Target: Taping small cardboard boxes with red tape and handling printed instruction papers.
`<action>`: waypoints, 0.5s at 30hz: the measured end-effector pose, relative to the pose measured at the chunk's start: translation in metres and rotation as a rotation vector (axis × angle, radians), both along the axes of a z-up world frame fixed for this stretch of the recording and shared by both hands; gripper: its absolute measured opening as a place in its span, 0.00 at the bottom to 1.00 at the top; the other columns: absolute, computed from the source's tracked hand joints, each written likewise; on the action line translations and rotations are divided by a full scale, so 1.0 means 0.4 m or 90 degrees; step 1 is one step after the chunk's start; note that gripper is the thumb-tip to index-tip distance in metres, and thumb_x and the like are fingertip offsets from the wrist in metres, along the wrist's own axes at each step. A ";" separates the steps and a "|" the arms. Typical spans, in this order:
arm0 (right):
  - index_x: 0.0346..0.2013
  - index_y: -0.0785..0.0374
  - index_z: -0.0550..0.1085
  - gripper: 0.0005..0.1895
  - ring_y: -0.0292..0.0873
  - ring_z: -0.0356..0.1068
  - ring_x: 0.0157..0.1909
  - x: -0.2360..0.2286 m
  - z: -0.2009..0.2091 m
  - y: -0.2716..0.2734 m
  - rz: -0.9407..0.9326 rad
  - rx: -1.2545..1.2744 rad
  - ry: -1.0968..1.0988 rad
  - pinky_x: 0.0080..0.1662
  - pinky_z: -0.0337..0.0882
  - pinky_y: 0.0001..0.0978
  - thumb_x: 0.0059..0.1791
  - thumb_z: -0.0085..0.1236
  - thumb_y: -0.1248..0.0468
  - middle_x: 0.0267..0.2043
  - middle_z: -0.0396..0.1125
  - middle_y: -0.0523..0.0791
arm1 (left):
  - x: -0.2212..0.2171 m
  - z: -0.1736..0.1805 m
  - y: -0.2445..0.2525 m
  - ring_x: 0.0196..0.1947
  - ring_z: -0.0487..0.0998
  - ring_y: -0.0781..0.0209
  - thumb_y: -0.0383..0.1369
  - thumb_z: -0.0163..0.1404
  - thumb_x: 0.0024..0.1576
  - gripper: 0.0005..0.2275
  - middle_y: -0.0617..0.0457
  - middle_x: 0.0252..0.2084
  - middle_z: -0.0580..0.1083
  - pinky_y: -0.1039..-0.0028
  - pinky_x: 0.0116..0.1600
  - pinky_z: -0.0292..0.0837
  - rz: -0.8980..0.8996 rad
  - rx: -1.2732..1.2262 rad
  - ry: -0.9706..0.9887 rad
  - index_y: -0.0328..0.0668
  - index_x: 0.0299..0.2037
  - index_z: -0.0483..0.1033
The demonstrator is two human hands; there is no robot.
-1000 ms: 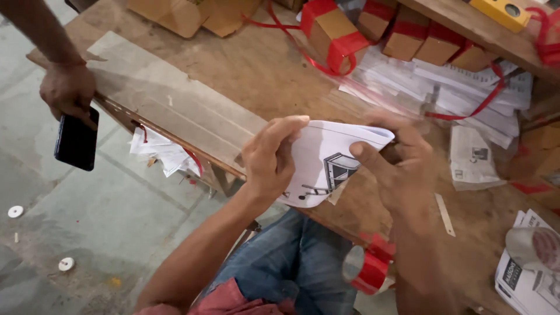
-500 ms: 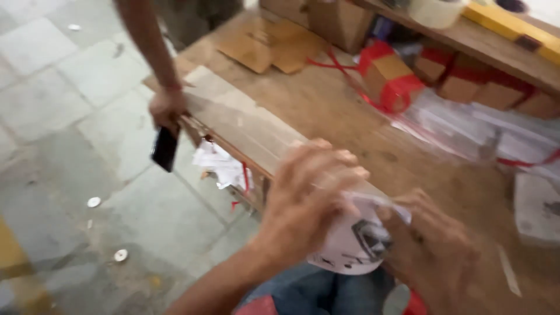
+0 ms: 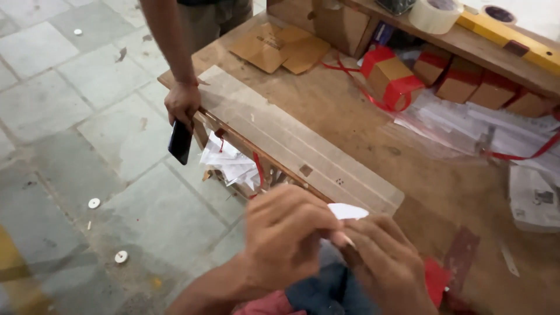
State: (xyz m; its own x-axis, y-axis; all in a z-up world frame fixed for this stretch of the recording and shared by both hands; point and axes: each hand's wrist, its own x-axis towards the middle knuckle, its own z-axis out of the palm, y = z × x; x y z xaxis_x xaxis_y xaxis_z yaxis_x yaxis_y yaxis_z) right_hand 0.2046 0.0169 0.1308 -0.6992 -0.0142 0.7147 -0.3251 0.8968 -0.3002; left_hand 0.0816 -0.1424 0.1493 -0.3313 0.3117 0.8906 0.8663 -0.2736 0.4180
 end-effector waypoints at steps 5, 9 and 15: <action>0.38 0.70 0.77 0.14 0.52 0.74 0.42 0.045 -0.077 -0.035 0.039 0.048 0.004 0.46 0.75 0.40 0.40 0.67 0.69 0.41 0.74 0.50 | 0.000 0.040 -0.101 0.33 0.80 0.58 0.17 0.59 0.50 0.09 0.55 0.32 0.76 0.72 0.36 0.72 0.034 0.047 0.027 0.39 0.35 0.74; 0.34 0.67 0.78 0.14 0.49 0.74 0.37 0.079 -0.179 -0.040 0.035 0.106 0.054 0.39 0.74 0.36 0.38 0.71 0.66 0.35 0.75 0.48 | 0.001 0.035 -0.150 0.31 0.79 0.58 0.16 0.60 0.46 0.10 0.54 0.31 0.76 0.72 0.38 0.75 0.114 0.082 -0.004 0.37 0.33 0.74; 0.27 0.65 0.77 0.09 0.43 0.72 0.26 0.109 -0.317 -0.018 0.026 0.183 0.163 0.29 0.69 0.30 0.38 0.70 0.66 0.26 0.72 0.46 | 0.022 0.000 -0.183 0.30 0.79 0.58 0.15 0.59 0.44 0.11 0.53 0.31 0.76 0.74 0.37 0.74 0.137 0.087 -0.054 0.37 0.32 0.74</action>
